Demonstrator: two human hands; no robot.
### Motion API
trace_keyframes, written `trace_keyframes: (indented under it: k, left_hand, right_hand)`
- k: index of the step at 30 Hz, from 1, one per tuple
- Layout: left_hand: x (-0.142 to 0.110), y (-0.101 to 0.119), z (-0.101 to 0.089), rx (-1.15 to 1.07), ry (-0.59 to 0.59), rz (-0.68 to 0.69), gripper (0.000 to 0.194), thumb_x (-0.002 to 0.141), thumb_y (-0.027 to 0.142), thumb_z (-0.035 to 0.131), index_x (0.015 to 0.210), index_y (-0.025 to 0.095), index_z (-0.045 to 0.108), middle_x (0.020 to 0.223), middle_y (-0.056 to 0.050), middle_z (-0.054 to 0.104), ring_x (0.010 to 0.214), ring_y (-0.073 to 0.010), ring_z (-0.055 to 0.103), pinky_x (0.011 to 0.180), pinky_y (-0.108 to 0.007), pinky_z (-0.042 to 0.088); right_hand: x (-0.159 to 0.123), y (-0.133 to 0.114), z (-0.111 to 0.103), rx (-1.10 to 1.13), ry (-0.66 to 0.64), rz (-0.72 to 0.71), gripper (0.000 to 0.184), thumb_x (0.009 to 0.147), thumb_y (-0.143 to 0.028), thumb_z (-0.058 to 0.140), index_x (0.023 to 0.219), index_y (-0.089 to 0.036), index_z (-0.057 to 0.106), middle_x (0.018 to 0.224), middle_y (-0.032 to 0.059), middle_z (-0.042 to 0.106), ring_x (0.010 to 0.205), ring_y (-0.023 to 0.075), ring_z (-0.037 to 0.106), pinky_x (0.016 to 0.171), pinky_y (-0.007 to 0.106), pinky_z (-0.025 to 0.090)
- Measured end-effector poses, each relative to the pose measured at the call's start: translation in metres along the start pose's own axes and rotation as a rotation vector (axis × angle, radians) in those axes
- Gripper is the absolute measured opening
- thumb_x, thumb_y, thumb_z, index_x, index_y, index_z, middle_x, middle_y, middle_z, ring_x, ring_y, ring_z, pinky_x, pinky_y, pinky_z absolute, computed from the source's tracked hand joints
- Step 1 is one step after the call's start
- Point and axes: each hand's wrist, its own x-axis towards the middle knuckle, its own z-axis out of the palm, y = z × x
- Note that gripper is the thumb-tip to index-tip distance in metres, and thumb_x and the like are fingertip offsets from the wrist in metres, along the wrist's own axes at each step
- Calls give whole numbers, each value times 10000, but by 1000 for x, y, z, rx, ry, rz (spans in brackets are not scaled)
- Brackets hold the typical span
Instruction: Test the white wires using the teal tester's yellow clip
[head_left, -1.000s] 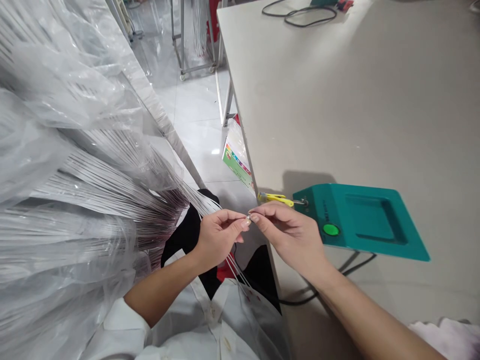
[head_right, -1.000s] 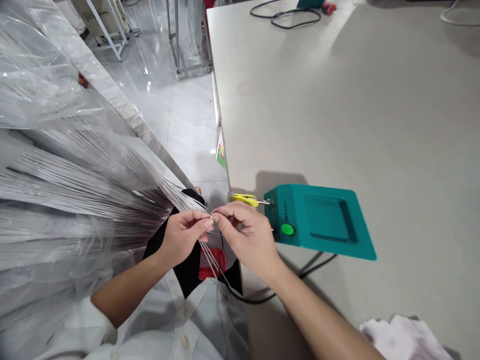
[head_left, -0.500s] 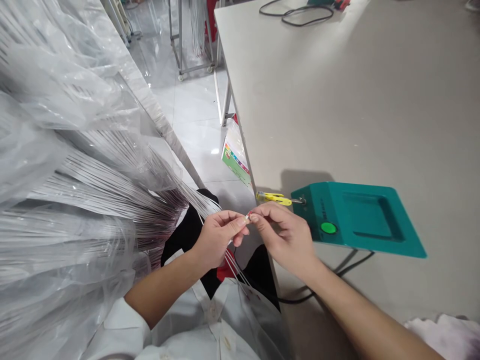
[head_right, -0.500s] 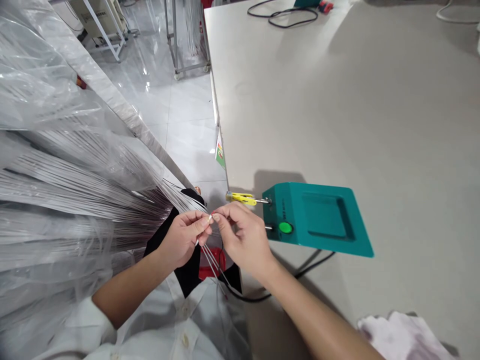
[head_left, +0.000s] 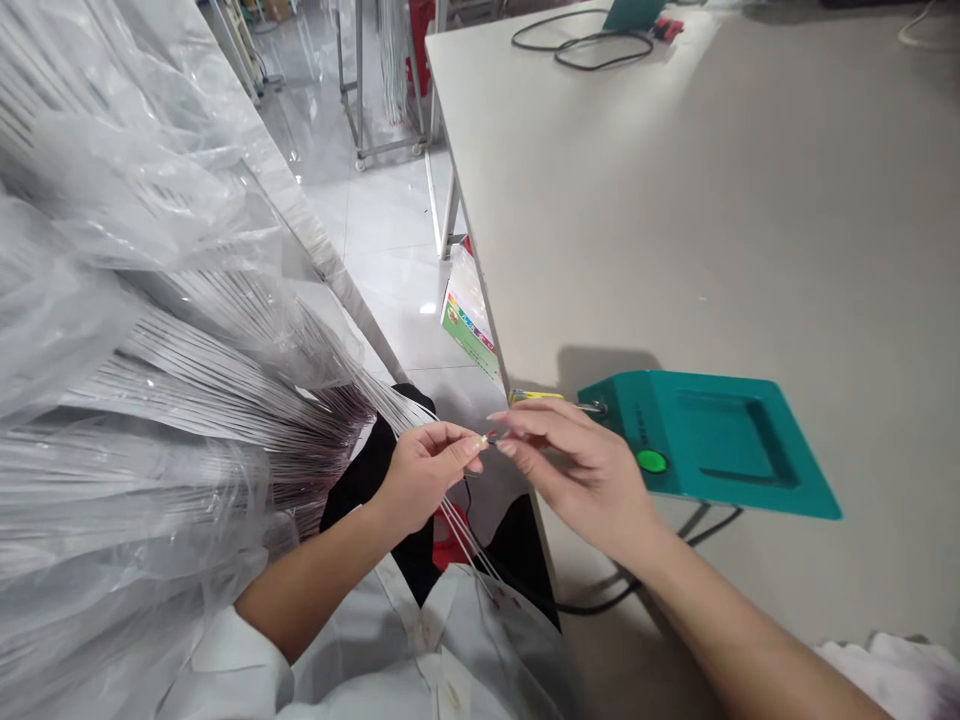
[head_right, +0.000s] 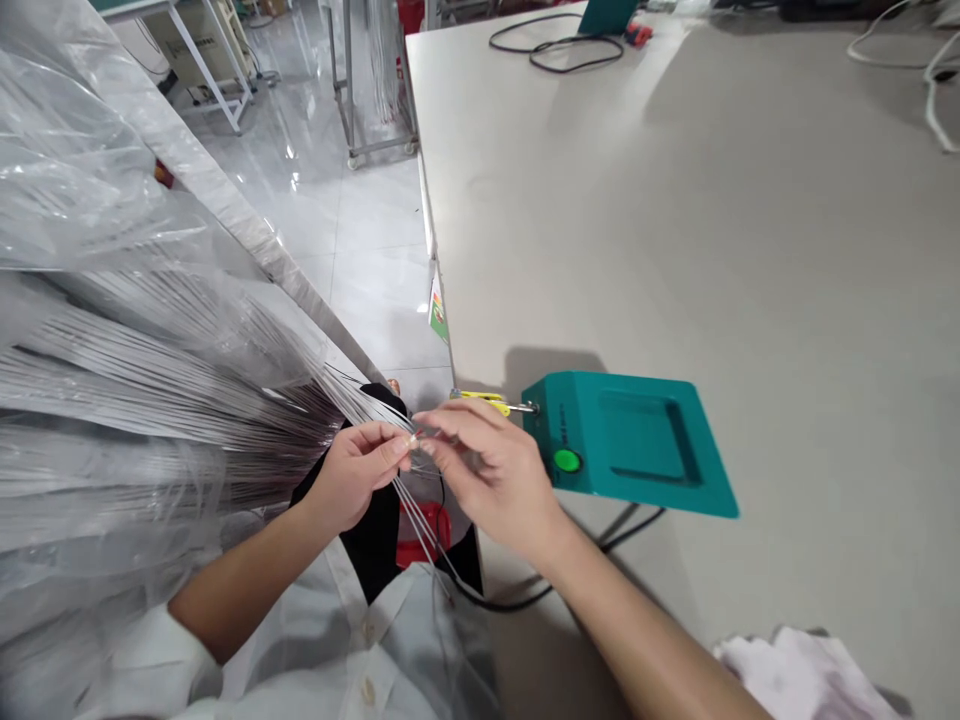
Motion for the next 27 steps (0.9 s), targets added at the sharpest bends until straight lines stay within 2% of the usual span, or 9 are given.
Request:
trace_keyframes:
  k: [4, 7, 11, 13, 15, 18, 20, 23, 27]
  left_hand:
    - [0, 5, -3, 134, -100, 21, 314, 673, 414, 703, 624, 117, 611, 543, 4, 548, 469, -44, 369, 472, -216, 251]
    - [1, 12, -6, 243, -198, 45, 334, 698, 424, 679, 597, 114, 606, 532, 5, 535, 478, -48, 364, 480, -219, 257]
    - [2, 20, -12, 296, -292, 38, 332, 703, 427, 672, 610, 114, 613, 504, 12, 529, 429, -39, 333, 434, -210, 242]
    - [1, 20, -14, 289, -331, 34, 312, 713, 419, 665, 668, 112, 641, 529, 1, 559, 405, -36, 342, 411, -205, 249]
    - [0, 18, -15, 281, -314, 90, 259, 702, 375, 686, 716, 118, 672, 594, -19, 601, 441, -52, 416, 434, -204, 315]
    - [-2, 15, -12, 301, -175, 250, 146, 672, 278, 724, 718, 140, 710, 688, -41, 639, 608, -104, 548, 575, -229, 432]
    - [-4, 13, -10, 310, -90, 284, 121, 669, 261, 729, 714, 149, 721, 673, -36, 636, 613, -109, 559, 586, -232, 442]
    - [-4, 10, -7, 217, -86, 167, 186, 642, 312, 752, 691, 138, 710, 592, -16, 608, 477, -77, 495, 484, -225, 399]
    - [-1, 4, -5, -41, -171, 13, 270, 604, 376, 776, 680, 131, 692, 568, -16, 615, 417, -59, 458, 443, -221, 350]
  right_hand:
    - [4, 0, -7, -156, -157, -195, 167, 830, -140, 559, 933, -227, 657, 949, 65, 663, 849, 156, 640, 715, 289, 538]
    - [6, 1, -11, -162, -209, -229, 150, 839, -126, 542, 889, -210, 656, 881, 57, 667, 787, 137, 638, 675, 262, 535]
    - [8, -5, -13, -37, -214, -212, 142, 830, -107, 543, 851, -204, 643, 831, 43, 658, 739, 110, 627, 633, 219, 522]
    - [8, -8, -13, 33, -200, -168, 126, 824, -115, 552, 828, -210, 635, 804, 34, 655, 727, 110, 625, 623, 218, 521]
    - [8, -9, -12, 73, -190, -105, 108, 818, -129, 562, 798, -212, 628, 779, 28, 656, 722, 116, 625, 622, 229, 523]
    - [8, -9, -11, 55, -173, -44, 98, 817, -152, 566, 780, -214, 633, 779, 34, 659, 727, 131, 626, 631, 254, 525]
    - [8, -10, -10, 46, -162, -19, 103, 818, -166, 564, 777, -217, 643, 780, 37, 660, 726, 138, 626, 631, 267, 524]
    - [7, -10, -8, 169, -139, 95, 89, 806, -209, 593, 743, -219, 655, 748, 34, 658, 711, 142, 622, 607, 267, 522]
    - [4, -8, 1, 546, -84, 360, 111, 752, -311, 677, 723, -203, 676, 757, 34, 642, 621, 118, 596, 520, 242, 517]
